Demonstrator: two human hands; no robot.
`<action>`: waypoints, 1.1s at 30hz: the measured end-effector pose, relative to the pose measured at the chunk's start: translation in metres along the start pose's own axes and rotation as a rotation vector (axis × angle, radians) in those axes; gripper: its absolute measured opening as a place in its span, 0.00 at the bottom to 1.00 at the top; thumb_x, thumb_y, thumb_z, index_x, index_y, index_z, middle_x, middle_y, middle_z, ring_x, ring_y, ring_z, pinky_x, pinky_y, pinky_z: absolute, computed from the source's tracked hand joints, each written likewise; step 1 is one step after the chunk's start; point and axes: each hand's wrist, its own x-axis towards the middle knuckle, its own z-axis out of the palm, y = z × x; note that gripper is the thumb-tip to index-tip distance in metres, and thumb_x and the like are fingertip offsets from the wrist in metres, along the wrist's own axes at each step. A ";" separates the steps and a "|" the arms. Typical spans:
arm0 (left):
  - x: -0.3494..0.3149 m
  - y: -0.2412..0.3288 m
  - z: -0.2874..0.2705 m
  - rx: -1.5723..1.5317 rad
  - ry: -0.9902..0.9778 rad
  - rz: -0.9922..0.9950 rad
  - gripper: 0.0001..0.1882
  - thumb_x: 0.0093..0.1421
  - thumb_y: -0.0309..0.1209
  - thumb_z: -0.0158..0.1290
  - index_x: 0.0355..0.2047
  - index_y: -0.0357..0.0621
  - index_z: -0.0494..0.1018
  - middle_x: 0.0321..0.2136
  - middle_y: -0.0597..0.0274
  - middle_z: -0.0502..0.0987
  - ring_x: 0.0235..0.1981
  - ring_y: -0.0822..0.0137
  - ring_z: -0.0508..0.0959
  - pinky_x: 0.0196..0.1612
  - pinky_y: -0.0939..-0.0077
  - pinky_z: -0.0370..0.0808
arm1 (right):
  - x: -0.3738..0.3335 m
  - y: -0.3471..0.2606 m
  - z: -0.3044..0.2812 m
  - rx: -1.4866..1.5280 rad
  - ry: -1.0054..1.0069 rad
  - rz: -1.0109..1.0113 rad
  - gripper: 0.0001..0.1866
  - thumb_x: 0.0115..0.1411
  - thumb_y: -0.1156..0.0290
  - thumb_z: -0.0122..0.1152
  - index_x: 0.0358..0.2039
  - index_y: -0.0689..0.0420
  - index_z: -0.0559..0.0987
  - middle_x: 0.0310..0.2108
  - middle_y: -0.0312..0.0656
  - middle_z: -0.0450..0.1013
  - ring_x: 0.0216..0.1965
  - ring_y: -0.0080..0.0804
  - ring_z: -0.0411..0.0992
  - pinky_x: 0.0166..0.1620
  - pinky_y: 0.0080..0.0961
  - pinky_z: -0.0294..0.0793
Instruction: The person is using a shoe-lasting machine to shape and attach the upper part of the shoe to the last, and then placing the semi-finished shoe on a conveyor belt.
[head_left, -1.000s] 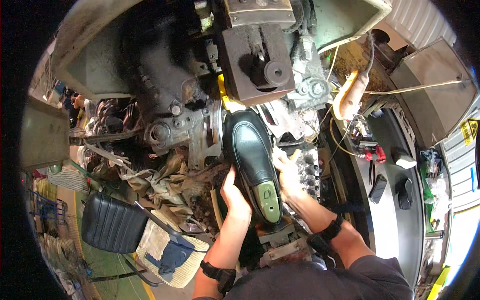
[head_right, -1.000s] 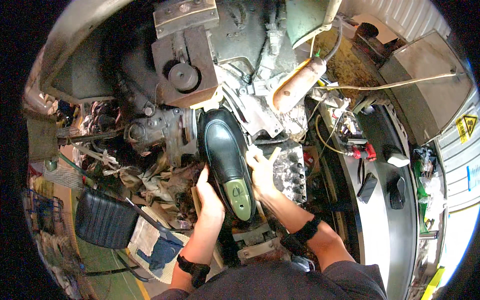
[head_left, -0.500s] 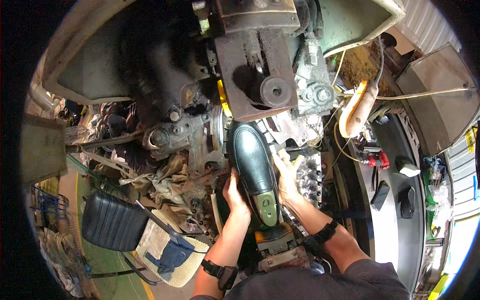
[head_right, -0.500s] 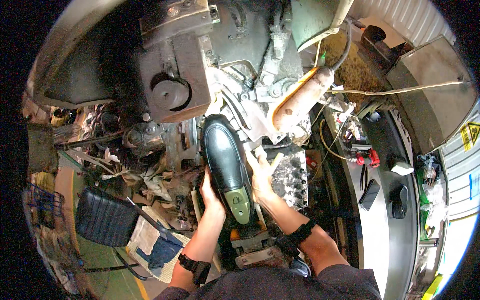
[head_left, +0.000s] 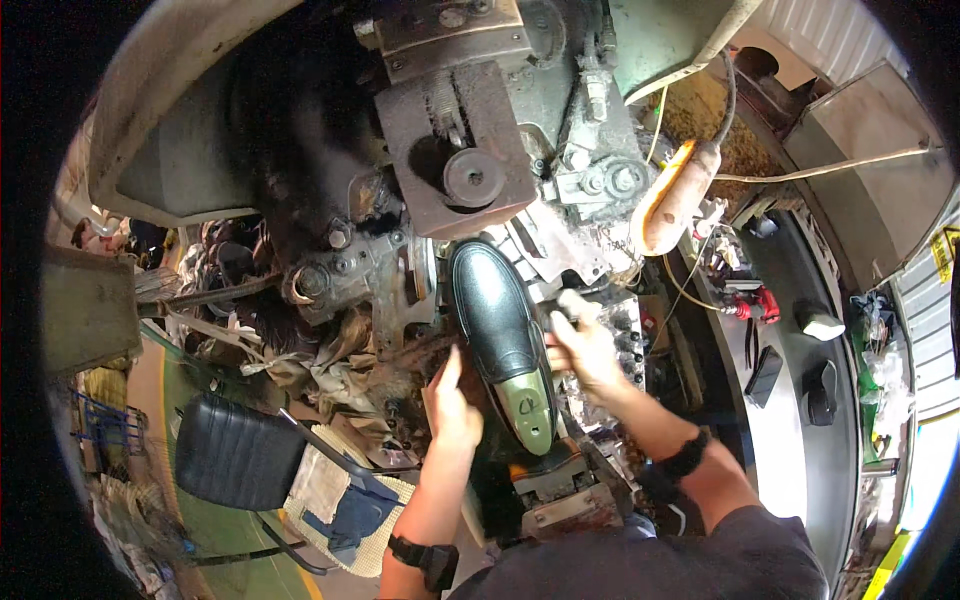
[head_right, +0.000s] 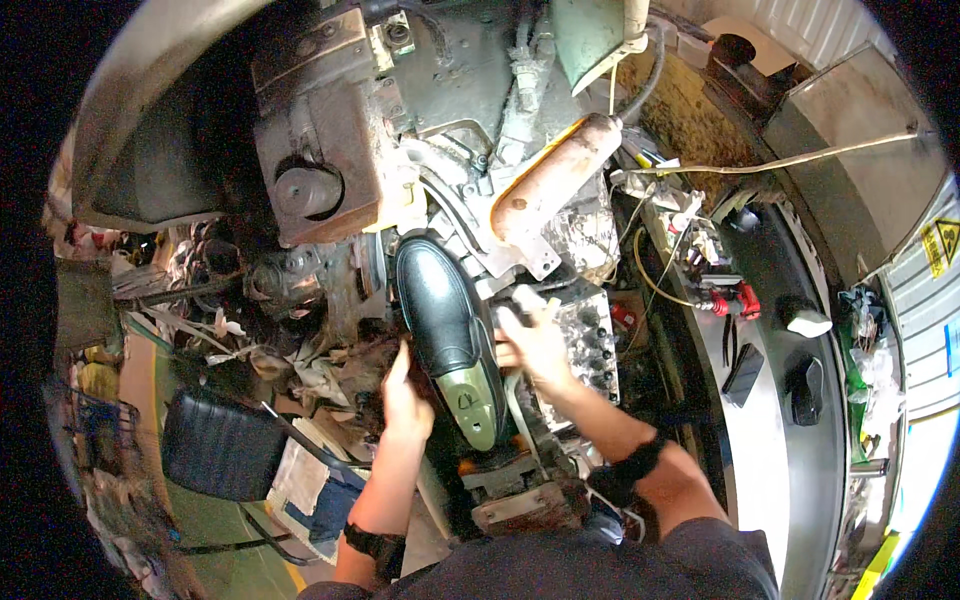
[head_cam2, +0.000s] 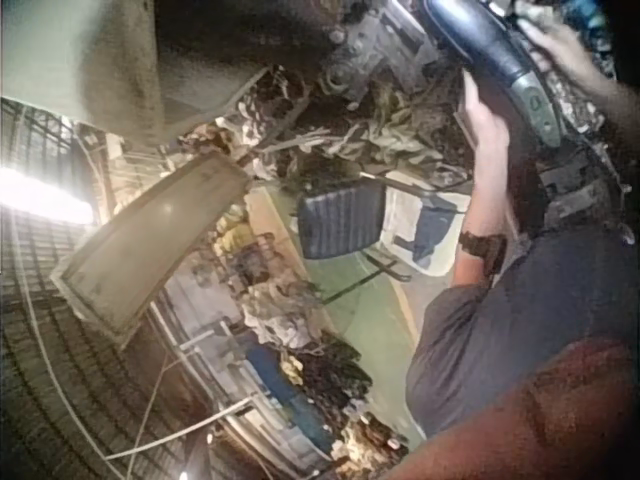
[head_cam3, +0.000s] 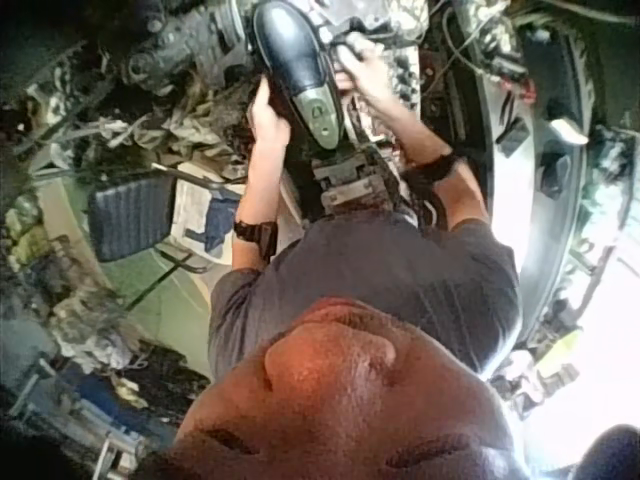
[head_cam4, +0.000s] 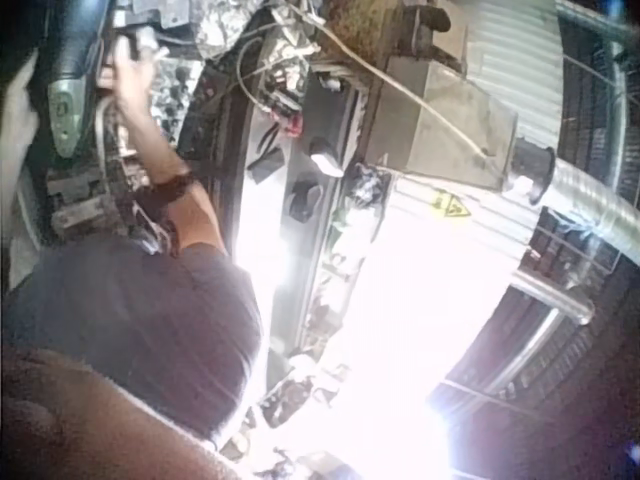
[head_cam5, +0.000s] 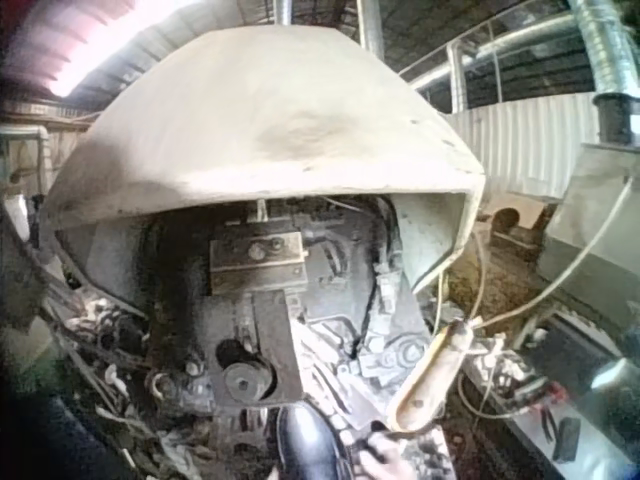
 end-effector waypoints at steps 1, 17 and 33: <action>-0.007 0.006 -0.011 0.086 0.012 0.061 0.19 0.65 0.39 0.57 0.51 0.41 0.74 0.50 0.54 0.77 0.51 0.57 0.77 0.56 0.59 0.74 | -0.005 -0.007 -0.017 0.038 -0.005 0.011 0.31 0.65 0.67 0.62 0.65 0.61 0.61 0.40 0.49 0.79 0.23 0.28 0.77 0.31 0.24 0.80; -0.060 0.005 -0.140 -0.004 0.318 0.169 0.12 0.64 0.38 0.59 0.40 0.44 0.74 0.37 0.62 0.78 0.40 0.64 0.77 0.53 0.65 0.75 | 0.051 0.101 -0.187 -0.528 0.300 0.061 0.53 0.51 0.73 0.69 0.71 0.67 0.45 0.40 0.47 0.78 0.42 0.35 0.76 0.46 0.30 0.75; -0.039 -0.107 -0.329 0.564 0.646 -0.074 0.14 0.60 0.23 0.56 0.46 0.33 0.76 0.27 0.62 0.78 0.22 0.70 0.74 0.24 0.76 0.68 | -0.013 0.195 -0.282 -0.045 0.368 0.252 0.22 0.56 0.83 0.62 0.49 0.64 0.65 0.31 0.40 0.72 0.25 0.24 0.70 0.23 0.22 0.67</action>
